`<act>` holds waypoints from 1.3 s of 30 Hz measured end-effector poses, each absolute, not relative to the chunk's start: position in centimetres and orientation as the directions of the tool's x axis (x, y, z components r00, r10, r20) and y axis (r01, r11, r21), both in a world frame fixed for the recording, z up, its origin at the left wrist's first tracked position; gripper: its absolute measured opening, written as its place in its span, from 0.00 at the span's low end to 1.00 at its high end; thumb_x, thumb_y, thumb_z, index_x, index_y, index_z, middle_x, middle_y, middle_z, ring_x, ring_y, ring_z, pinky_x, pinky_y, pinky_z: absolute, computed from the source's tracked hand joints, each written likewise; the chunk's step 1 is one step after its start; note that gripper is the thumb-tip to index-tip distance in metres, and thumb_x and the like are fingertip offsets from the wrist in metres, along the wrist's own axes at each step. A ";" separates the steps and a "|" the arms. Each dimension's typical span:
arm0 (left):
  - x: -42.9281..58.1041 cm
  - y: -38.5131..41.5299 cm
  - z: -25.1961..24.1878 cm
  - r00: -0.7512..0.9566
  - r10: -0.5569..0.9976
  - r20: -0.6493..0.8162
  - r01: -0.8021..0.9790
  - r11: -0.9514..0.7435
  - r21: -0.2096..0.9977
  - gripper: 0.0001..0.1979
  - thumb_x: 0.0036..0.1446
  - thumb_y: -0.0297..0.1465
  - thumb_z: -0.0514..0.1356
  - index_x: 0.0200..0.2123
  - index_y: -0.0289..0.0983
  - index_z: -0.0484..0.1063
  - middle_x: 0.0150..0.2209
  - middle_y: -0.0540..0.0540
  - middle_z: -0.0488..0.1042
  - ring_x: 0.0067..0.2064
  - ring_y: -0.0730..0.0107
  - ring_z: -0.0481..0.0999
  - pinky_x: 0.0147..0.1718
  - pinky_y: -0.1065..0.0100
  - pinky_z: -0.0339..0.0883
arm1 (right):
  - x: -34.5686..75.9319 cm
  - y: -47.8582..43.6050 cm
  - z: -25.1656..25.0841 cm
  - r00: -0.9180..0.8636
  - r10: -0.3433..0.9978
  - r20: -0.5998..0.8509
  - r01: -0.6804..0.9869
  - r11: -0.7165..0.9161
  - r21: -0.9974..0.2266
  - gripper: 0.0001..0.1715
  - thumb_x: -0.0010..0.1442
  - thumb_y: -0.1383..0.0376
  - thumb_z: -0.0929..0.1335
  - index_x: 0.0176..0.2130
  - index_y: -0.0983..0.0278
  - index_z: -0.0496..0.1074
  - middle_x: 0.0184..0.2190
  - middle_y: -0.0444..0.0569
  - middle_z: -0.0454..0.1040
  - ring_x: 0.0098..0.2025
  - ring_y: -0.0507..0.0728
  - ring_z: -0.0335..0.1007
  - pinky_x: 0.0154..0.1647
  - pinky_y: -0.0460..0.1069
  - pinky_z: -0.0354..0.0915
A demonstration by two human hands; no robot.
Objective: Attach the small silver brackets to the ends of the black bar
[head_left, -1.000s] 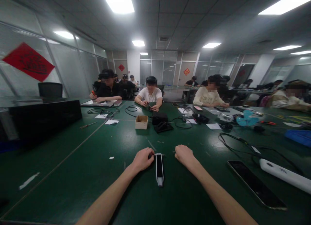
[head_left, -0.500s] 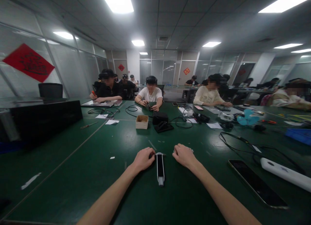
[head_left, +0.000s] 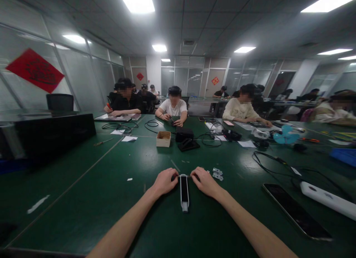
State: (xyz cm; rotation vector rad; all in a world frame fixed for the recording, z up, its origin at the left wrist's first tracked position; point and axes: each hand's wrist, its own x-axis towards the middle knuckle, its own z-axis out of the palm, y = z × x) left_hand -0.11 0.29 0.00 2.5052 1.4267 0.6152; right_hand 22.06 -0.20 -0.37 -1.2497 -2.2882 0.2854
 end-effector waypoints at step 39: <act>-0.2 0.2 0.1 0.461 0.851 0.253 0.765 -0.525 0.374 0.07 0.57 0.28 0.53 0.36 0.37 0.71 0.33 0.48 0.72 0.35 0.67 0.72 0.33 0.70 0.63 | 22.2 -0.9 0.5 -0.474 0.827 0.302 0.633 0.559 -0.536 0.15 0.63 0.67 0.61 0.46 0.65 0.73 0.42 0.52 0.74 0.43 0.54 0.69 0.47 0.50 0.65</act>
